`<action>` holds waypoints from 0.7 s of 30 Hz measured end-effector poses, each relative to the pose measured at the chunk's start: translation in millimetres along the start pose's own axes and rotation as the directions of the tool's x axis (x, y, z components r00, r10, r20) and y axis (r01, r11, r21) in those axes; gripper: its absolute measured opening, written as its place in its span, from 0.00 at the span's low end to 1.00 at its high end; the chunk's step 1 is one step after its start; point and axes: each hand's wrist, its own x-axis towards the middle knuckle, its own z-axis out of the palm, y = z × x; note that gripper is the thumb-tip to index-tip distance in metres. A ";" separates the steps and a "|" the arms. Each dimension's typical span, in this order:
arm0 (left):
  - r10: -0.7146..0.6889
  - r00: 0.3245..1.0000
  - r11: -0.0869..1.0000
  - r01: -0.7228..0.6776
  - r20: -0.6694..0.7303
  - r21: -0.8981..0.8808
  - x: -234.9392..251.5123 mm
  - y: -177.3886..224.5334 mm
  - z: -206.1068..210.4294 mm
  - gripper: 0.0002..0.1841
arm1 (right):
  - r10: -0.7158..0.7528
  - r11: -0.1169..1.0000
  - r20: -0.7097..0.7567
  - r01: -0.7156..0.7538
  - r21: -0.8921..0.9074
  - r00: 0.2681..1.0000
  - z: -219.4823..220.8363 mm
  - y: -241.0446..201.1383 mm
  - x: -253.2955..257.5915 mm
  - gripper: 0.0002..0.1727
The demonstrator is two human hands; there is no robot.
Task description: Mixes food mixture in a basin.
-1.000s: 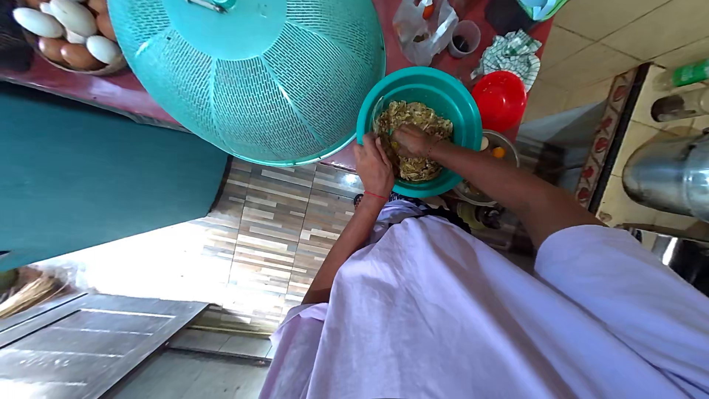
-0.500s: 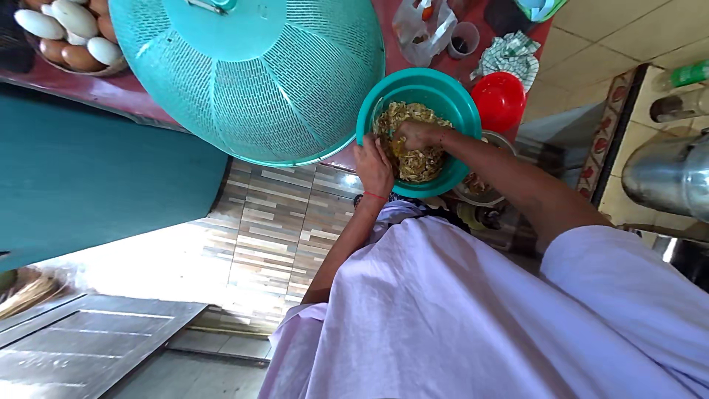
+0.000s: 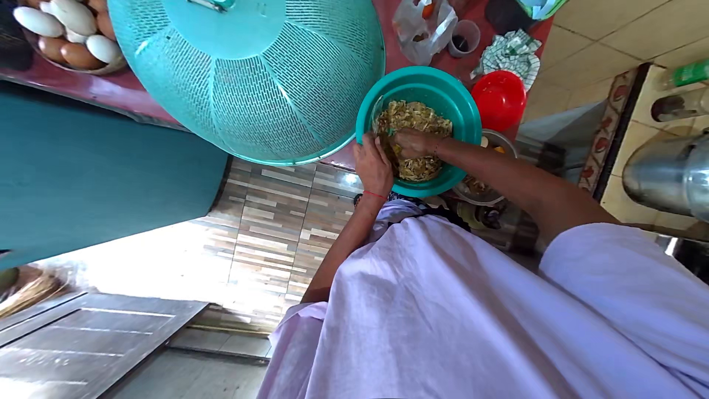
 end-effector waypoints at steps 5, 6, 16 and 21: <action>-0.026 1.000 1.000 0.026 0.006 0.008 0.3 0.4 0.9 0.16 | 0.018 1.000 -0.075 -0.017 0.013 0.997 15.6 4.9 3.9 0.16; -0.025 1.000 1.000 0.025 0.002 0.010 0.1 -0.1 1.3 0.16 | 0.028 0.999 -0.082 -0.026 0.018 0.996 16.9 4.5 3.9 0.17; -0.018 1.000 1.000 0.018 0.015 0.004 -0.2 -0.6 -0.4 0.16 | 0.079 0.994 -0.072 -0.073 0.080 0.994 3.8 1.2 -6.6 0.13; -0.041 0.999 0.999 0.041 0.030 0.004 0.2 0.4 -0.8 0.17 | 0.104 0.993 -0.073 -0.099 0.067 0.992 3.2 -5.8 -13.3 0.13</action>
